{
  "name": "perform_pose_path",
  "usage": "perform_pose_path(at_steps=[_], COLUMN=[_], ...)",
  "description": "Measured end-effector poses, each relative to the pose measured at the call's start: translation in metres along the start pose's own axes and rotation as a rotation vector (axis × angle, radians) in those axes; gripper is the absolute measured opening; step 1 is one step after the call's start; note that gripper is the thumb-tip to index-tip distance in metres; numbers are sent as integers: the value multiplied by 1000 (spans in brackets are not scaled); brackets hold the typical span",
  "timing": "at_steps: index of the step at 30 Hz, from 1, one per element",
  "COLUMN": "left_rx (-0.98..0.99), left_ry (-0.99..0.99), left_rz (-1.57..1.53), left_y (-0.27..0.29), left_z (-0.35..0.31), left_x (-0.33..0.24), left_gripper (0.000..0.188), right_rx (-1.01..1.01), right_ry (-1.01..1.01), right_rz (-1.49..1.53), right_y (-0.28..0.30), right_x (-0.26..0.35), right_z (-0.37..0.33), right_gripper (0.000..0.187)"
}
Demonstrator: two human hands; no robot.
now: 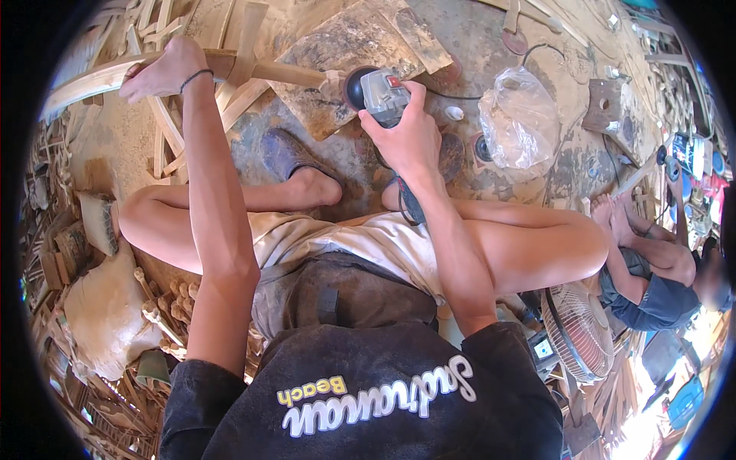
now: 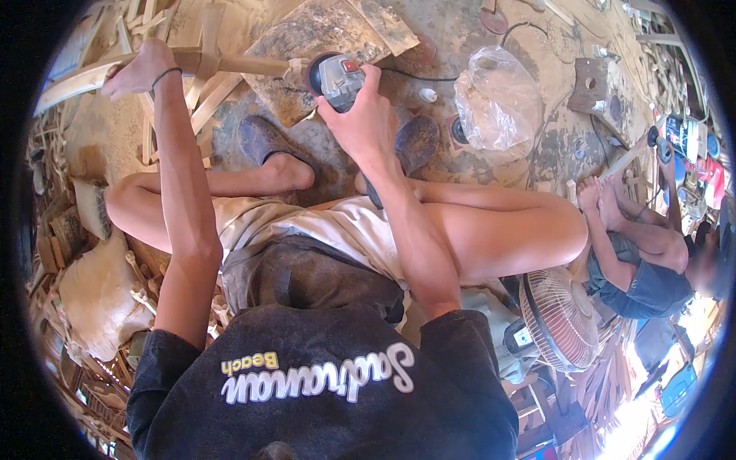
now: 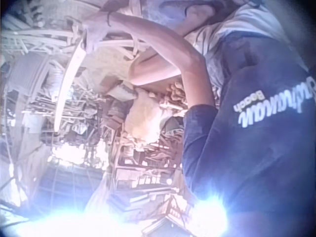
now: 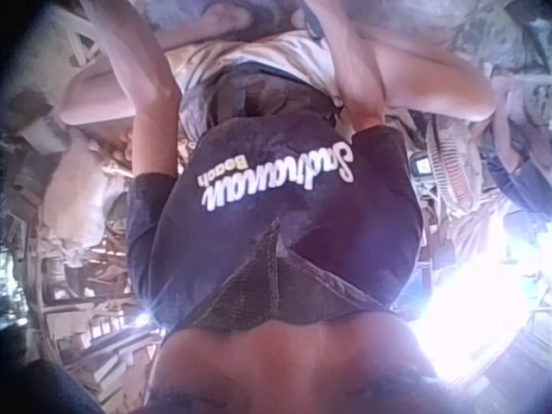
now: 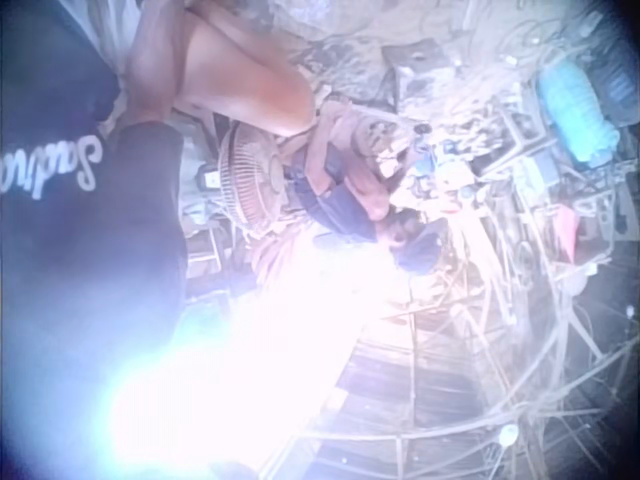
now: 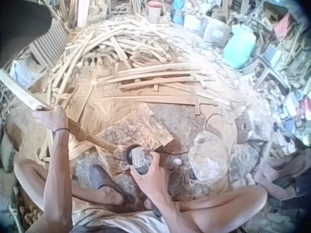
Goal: The person shapes a wooden sword handle using a power sander, applies adhesive from a bottle to the crossguard joint, and fits the components together. They then continue smoothing the wooden surfaces with the sander and checking the fit by hand.
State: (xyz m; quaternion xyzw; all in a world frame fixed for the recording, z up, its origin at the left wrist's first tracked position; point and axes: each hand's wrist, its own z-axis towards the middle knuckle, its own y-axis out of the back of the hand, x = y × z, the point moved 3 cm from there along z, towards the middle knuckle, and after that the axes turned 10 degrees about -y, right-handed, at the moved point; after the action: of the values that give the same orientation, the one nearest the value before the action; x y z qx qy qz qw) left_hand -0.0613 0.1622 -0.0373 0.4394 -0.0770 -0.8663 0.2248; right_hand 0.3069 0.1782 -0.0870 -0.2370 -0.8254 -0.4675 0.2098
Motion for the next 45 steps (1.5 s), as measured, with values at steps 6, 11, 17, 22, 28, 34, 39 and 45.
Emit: perform_pose_path(at_steps=[6, 11, 17, 22, 28, 34, 39, 45], left_rx=[-60, -100, -133, -163, -171, -156, -216, -398], left_ry=[61, 109, 155, 152, 151, 246, 368, 684], left_rz=[-471, -560, -397, -341, -319, -374, -581, -840], left_y=[-14, -20, -22, -20, -17, -17, -18, -32], left_z=[11, 6, 7, 5, -1, -3, -9, -13], left_x=[77, 121, 174, 178, 167, 172, 202, 294], left_gripper=[62, 62, 56, 53, 51, 52, 58, 32], right_rx=[-49, -70, -13, 2, -12, 3, 2, 5], right_ry=[12, 30, 55, 62, 45, 89, 8, -24], right_rz=[33, 57, 45, 34, 27, 55, 52, 96], right_y=[5, 7, -3, -11, -2, -10, -2, 4], right_x=[-7, -17, -9, -8, -4, -7, -11, -13], right_z=[1, 8, 4, 3, 1, 4, 6, 9], right_gripper=[78, 78, 78, 79, 78, 79, 80, 81])
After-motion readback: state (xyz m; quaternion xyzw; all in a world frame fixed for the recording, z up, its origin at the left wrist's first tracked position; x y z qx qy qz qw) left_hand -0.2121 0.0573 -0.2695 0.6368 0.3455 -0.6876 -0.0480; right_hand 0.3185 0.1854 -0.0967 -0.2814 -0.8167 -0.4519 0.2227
